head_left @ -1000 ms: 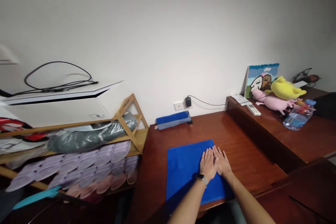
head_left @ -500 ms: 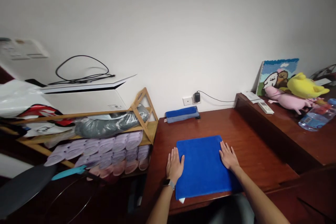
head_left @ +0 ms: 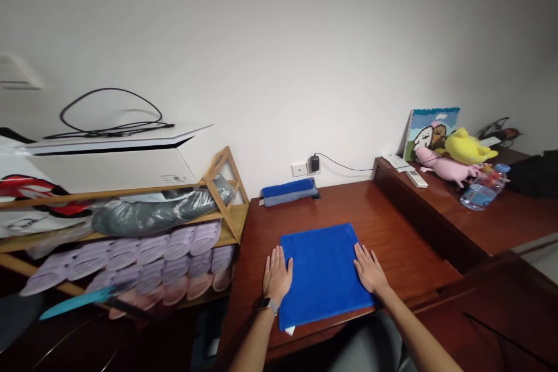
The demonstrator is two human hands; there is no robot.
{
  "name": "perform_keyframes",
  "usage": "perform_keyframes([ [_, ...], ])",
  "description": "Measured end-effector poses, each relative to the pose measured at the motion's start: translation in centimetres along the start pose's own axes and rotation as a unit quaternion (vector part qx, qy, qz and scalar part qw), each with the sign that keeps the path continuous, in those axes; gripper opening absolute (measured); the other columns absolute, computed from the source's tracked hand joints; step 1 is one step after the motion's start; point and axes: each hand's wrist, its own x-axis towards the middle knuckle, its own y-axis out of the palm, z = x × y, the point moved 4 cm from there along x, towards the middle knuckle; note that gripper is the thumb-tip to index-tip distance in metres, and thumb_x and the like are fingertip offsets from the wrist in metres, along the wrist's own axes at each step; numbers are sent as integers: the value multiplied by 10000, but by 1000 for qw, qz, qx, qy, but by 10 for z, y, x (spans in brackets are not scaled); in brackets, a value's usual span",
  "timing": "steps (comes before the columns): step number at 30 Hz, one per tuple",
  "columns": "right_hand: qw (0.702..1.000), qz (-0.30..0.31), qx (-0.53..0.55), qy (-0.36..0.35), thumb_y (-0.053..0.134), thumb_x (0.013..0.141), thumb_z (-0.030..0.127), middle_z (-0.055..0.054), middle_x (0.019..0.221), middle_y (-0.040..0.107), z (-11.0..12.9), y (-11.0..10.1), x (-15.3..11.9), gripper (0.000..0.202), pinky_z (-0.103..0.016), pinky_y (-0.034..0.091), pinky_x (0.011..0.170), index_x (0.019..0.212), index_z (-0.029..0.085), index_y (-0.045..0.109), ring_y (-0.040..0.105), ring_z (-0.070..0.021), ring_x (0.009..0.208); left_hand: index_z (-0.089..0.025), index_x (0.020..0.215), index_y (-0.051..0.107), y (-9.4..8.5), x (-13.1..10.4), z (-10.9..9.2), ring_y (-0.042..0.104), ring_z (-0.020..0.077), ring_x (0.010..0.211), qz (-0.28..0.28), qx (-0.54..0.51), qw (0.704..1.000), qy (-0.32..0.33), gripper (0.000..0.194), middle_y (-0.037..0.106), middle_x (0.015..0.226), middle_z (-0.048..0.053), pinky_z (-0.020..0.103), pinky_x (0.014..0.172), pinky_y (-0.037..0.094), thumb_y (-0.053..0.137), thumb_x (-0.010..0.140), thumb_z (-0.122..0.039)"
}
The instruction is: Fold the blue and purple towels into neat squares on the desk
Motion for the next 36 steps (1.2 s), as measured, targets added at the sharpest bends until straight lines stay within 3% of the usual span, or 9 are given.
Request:
perform_keyframes([
  [4, 1000, 2, 4, -2, 172, 1078, 445, -27, 1713, 251, 1, 0, 1, 640, -476, 166, 1303, 1661, 189, 232, 193, -220, 1598, -77, 1635, 300, -15, -1, -29, 288, 267, 1575, -24, -7, 999, 40, 656, 353, 1675, 149, 481, 1306, 211, 227, 1068, -399],
  [7, 1000, 2, 6, -4, 164, 1077, 441, -31, 1715, 243, 2, -2, 1, 641, -478, 163, 1302, 1663, 190, 229, 193, -223, 1598, -109, 1628, 333, -20, -9, -98, 274, 256, 1580, -14, -44, 992, 114, 640, 356, 1678, 118, 482, 1310, 218, 214, 1083, -422],
  [11, 1000, 11, 3, -17, 185, 1070, 410, -31, 1720, 223, 1, -2, -1, 631, -498, 156, 1300, 1664, 200, 229, 173, -233, 1602, -135, 1641, 301, -6, -28, -206, 224, 237, 1595, 41, -108, 972, 207, 655, 303, 1702, 94, 451, 1315, 221, 201, 1088, -472],
  [14, 999, 22, -7, -25, 201, 1062, 385, -22, 1724, 201, -1, 1, -1, 630, -496, 145, 1301, 1663, 199, 238, 149, -233, 1607, -158, 1656, 246, 11, -38, -241, 231, 245, 1592, 85, -131, 963, 220, 668, 304, 1698, 98, 478, 1309, 247, 193, 1083, -496],
  [17, 1000, 17, -9, -15, 172, 1066, 404, -20, 1723, 208, -3, 4, -1, 643, -481, 137, 1305, 1666, 179, 222, 146, -226, 1607, -178, 1662, 226, 18, -40, -212, 231, 255, 1590, 85, -128, 968, 199, 672, 299, 1700, 94, 505, 1305, 249, 202, 1079, -511],
  [23, 1000, -5, 2, -8, 157, 1074, 444, -19, 1718, 246, -6, 10, 1, 650, -464, 159, 1305, 1671, 192, 213, 179, -215, 1601, -109, 1642, 295, -1, -47, -49, 274, 282, 1579, 40, -33, 998, 21, 728, 336, 1683, 142, 499, 1296, 258, 196, 1074, -554],
  [25, 1000, -4, 1, -7, 169, 1074, 433, -19, 1718, 251, -6, 10, 2, 641, -463, 163, 1304, 1671, 203, 212, 188, -215, 1600, -116, 1646, 287, -6, -53, -15, 296, 270, 1572, 21, -19, 1000, 6, 718, 351, 1680, 136, 484, 1293, 263, 194, 1077, -544],
  [28, 1000, 9, -2, 0, 181, 1074, 427, -27, 1716, 258, -5, 6, 2, 639, -467, 169, 1302, 1669, 197, 216, 190, -219, 1599, -118, 1641, 304, -7, -58, -2, 311, 256, 1567, 8, -9, 1000, 12, 717, 366, 1675, 134, 469, 1295, 253, 199, 1076, -547],
  [36, 999, -46, -8, -9, 148, 1082, 481, -24, 1710, 269, -7, 1, -39, 661, -467, 166, 1308, 1664, 180, 236, 194, -224, 1599, -69, 1616, 348, -8, -56, -10, 316, 259, 1566, 1, -3, 1000, 11, 746, 356, 1674, 146, 471, 1297, 247, 185, 1071, -552],
])
